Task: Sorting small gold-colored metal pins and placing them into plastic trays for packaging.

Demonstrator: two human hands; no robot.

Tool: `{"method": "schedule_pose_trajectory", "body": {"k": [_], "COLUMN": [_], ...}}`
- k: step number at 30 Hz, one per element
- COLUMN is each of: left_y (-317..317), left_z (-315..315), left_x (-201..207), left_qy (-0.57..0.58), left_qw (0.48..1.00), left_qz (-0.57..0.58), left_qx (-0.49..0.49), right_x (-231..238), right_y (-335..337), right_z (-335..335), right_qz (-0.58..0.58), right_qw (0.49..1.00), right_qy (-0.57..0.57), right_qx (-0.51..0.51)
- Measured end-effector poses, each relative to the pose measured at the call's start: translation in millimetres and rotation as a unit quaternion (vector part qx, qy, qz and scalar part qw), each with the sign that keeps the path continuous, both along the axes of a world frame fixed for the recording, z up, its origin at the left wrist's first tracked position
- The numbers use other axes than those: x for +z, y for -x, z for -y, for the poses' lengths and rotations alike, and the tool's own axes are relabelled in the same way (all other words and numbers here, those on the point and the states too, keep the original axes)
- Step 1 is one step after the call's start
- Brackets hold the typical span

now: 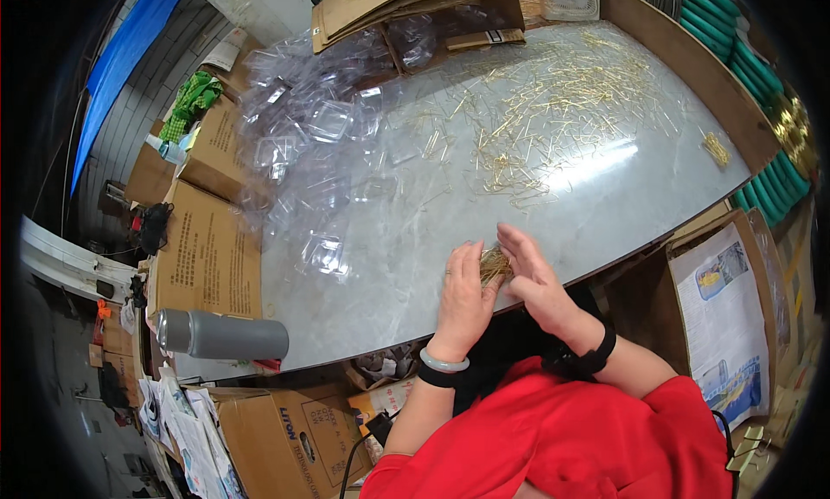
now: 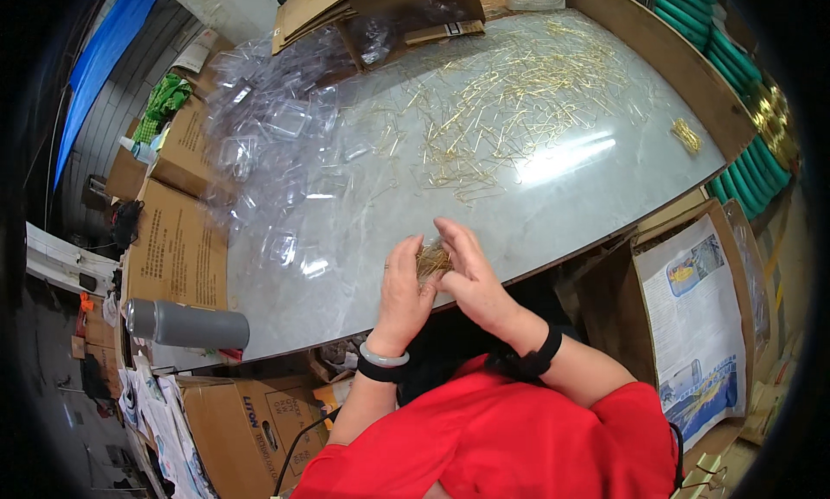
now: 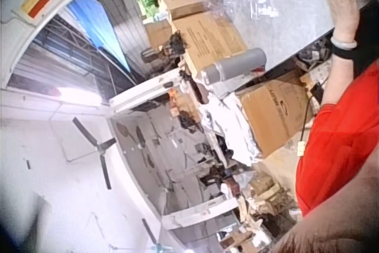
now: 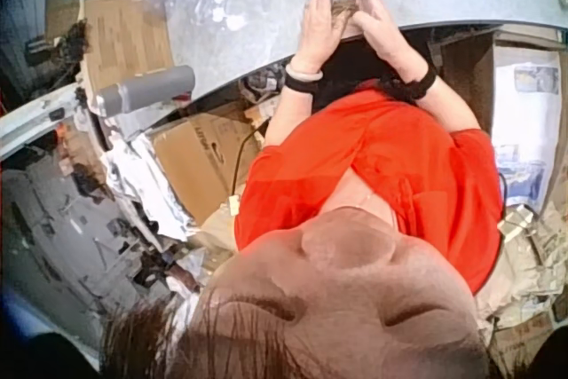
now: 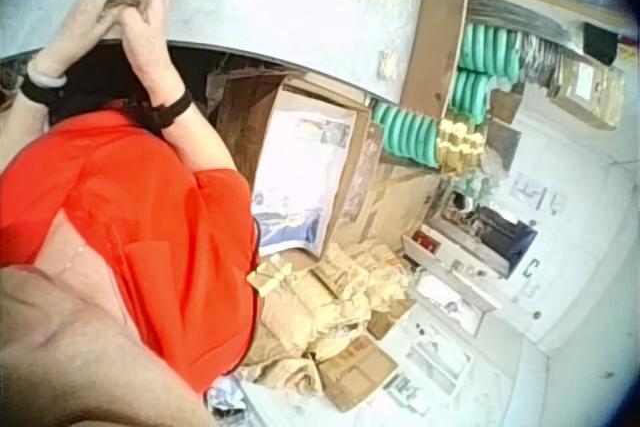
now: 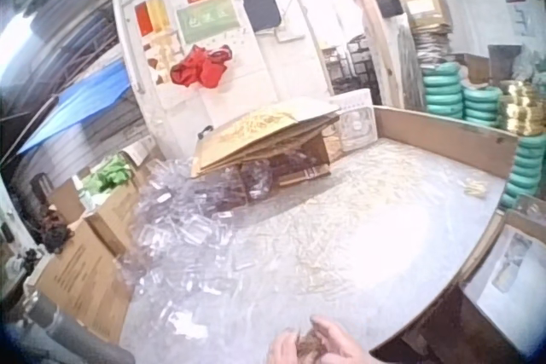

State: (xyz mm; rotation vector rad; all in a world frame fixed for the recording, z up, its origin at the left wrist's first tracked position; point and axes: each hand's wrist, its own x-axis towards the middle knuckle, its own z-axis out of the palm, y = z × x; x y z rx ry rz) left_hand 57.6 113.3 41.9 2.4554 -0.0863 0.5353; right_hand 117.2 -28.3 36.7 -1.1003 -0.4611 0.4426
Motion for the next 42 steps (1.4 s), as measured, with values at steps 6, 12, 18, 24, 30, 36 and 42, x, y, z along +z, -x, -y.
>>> {"method": "schedule_pose_trajectory", "body": {"k": [6, 12, 18, 24, 30, 36, 42], "left_y": [4, 2, -1, -3, 0, 2, 2], "left_z": [-5, -8, -9, -8, -5, -7, -11], "left_x": [-2, -7, -2, 0, -3, -3, -5], "left_qy": [0.048, -0.001, -0.022, -0.015, 0.015, 0.075, 0.057], "left_qw": [0.998, 1.0, 1.0, 0.999, 1.0, 0.997, 0.998], "left_qz": [-0.032, 0.01, 0.018, 0.008, 0.011, 0.015, 0.009], "left_qx": [0.018, 0.027, 0.0, -0.028, 0.018, 0.013, 0.018], "right_x": [18, 17, 10, 4, 4, 17, 16], "right_y": [-5, -5, -18, -38, -34, -12, -24], "right_z": [9, 31, 36, 12, 4, -1, 6], "right_qz": [0.415, 0.419, 0.459, 0.467, 0.404, 0.513, 0.505], "right_qw": [0.859, 0.797, 0.765, 0.769, 0.858, 0.808, 0.8], "right_qy": [0.287, 0.392, 0.393, 0.386, 0.294, 0.272, 0.321], "right_qx": [-0.091, -0.19, -0.225, -0.205, -0.122, -0.098, -0.052]}}
